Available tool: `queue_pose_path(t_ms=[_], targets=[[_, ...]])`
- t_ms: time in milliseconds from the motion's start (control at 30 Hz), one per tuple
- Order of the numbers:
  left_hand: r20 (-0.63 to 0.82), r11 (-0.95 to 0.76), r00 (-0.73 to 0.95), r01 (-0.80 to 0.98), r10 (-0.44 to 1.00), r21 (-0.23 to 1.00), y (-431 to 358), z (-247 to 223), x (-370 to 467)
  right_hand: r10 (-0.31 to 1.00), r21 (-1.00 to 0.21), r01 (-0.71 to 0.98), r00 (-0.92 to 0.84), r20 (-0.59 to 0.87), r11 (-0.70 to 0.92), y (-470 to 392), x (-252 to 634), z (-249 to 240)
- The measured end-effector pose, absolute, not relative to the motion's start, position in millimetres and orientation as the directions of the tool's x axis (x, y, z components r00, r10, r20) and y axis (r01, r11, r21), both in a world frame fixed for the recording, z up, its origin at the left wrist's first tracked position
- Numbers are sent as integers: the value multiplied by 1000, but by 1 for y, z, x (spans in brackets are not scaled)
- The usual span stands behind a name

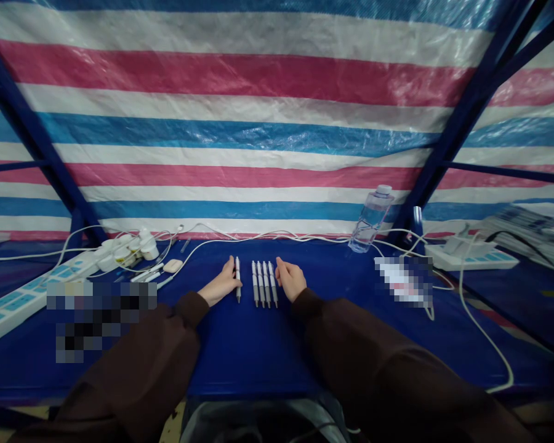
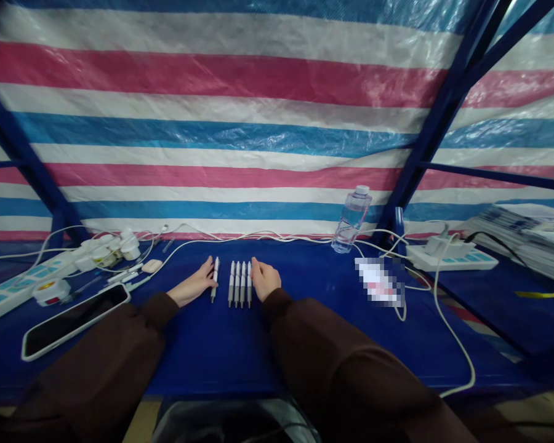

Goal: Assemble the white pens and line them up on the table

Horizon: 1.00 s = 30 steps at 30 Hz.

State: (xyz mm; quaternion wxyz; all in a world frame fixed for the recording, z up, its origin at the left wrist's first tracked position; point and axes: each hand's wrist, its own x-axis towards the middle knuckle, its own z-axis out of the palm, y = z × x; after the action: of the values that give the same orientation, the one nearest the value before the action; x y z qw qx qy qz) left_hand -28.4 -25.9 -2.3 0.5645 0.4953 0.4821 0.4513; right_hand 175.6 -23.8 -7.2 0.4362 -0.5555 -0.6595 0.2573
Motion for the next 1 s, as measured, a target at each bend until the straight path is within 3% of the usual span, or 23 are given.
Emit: queue_pose_path(t_ms=[100,200,433,567,667,1000], targets=[[-42,-8,133,353,990,936,-29,-2,-32,958,-822,512,-3,288,249,-24,176,-6],[-14,-80,186,486,982,870,-29,-2,-35,958,-816,524,1,285,242,-25,175,-5],[83,-150,146,538,986,829,-32,-1,-33,960,-804,549,7,278,229,-27,174,-2],[167,-173,51,406,985,897,-30,-3,-34,960,-804,548,5,280,231,-28,174,0],[134,-166,113,352,985,921,-30,-2,-36,959,-802,550,8,285,234,-28,174,0],[94,-217,255,514,963,830,-34,8,-38,958,-798,553,-1,288,241,-27,175,-1]])
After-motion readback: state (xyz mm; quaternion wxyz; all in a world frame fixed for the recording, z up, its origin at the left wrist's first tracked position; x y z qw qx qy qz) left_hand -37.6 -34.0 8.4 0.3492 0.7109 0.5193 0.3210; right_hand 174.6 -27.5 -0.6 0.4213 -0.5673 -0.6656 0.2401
